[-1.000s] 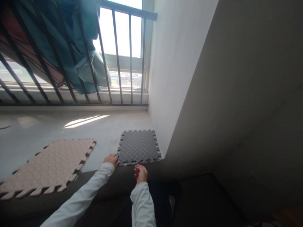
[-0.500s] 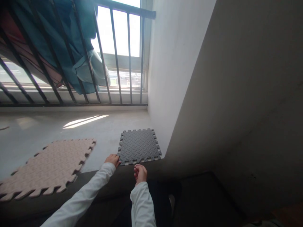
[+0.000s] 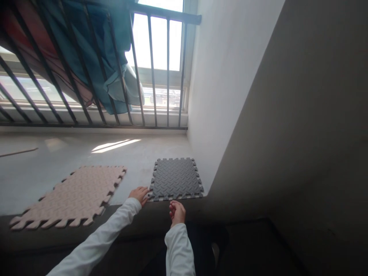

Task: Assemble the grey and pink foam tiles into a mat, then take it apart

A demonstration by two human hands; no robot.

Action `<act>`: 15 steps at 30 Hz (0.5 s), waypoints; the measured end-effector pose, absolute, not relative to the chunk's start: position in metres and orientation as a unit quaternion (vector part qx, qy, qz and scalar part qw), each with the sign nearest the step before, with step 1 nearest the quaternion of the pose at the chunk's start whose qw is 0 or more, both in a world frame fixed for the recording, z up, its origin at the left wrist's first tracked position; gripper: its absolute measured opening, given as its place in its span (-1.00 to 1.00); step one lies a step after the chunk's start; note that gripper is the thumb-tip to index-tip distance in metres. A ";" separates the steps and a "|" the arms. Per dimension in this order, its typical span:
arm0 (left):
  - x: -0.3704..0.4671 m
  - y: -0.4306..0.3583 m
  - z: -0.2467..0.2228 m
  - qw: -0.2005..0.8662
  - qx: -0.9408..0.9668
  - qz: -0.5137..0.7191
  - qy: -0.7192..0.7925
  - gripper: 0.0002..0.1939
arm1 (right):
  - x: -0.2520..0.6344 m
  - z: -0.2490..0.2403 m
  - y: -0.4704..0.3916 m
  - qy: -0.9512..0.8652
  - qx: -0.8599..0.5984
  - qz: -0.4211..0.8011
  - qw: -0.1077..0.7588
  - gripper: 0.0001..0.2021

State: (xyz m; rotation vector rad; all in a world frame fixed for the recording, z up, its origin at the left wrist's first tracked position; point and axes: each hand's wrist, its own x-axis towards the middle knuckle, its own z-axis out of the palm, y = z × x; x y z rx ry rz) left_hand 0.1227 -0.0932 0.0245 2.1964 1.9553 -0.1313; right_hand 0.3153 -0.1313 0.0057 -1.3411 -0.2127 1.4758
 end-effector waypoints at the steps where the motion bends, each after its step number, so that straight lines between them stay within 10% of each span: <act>1: 0.112 -0.098 0.026 0.087 0.730 -0.035 0.677 -0.63 | 0.316 0.006 -0.132 -0.090 -0.563 0.621 0.538 -0.81; 15: -0.001 -0.190 0.014 -0.010 0.478 -0.076 0.875 -0.65 | 0.315 -0.001 -0.132 -0.107 -0.547 0.635 0.534 -0.81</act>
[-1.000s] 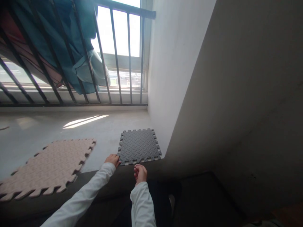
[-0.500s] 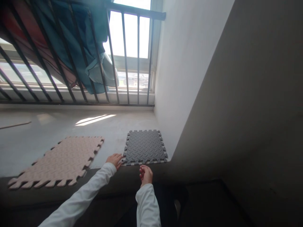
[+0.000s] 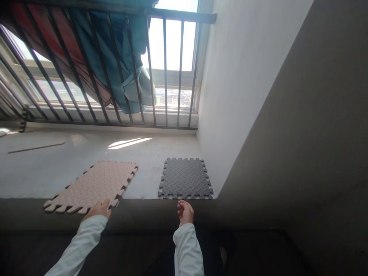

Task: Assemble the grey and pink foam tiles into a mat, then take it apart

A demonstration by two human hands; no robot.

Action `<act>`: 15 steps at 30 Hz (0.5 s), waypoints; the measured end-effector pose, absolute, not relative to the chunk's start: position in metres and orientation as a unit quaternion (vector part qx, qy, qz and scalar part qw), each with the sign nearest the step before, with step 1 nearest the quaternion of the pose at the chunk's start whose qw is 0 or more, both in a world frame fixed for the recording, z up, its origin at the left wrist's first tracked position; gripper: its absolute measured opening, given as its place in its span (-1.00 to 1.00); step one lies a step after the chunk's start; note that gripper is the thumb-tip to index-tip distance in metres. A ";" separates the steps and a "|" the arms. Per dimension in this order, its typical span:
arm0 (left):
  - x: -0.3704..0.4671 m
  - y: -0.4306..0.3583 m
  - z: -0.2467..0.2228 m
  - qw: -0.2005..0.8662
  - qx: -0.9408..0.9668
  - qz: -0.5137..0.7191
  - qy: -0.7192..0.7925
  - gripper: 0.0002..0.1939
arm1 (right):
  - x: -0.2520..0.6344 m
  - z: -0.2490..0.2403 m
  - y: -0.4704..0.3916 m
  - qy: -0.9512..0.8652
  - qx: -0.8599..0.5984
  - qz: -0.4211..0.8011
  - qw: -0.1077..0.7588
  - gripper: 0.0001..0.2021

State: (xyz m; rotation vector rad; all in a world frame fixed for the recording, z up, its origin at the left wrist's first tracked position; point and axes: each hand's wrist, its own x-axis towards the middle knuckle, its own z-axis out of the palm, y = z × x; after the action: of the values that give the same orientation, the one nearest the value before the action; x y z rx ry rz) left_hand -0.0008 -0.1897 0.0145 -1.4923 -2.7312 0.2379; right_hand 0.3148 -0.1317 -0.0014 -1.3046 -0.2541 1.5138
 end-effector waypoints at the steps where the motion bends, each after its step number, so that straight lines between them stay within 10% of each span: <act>1: -0.002 -0.189 0.016 0.002 -0.485 0.078 -0.871 -0.66 | 0.315 -0.002 -0.132 -0.106 -0.548 0.635 0.535 -0.80; 15: 0.040 -0.149 0.051 0.026 -0.574 -0.117 -0.810 -0.66 | 0.317 0.006 -0.135 -0.095 -0.558 0.629 0.533 -0.82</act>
State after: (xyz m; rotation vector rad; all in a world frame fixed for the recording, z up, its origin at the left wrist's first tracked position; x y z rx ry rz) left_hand 0.0401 -0.1487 0.0509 -1.7735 -2.5048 -0.3610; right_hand 0.3169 -0.1348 0.0055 -1.3302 -0.2275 1.4990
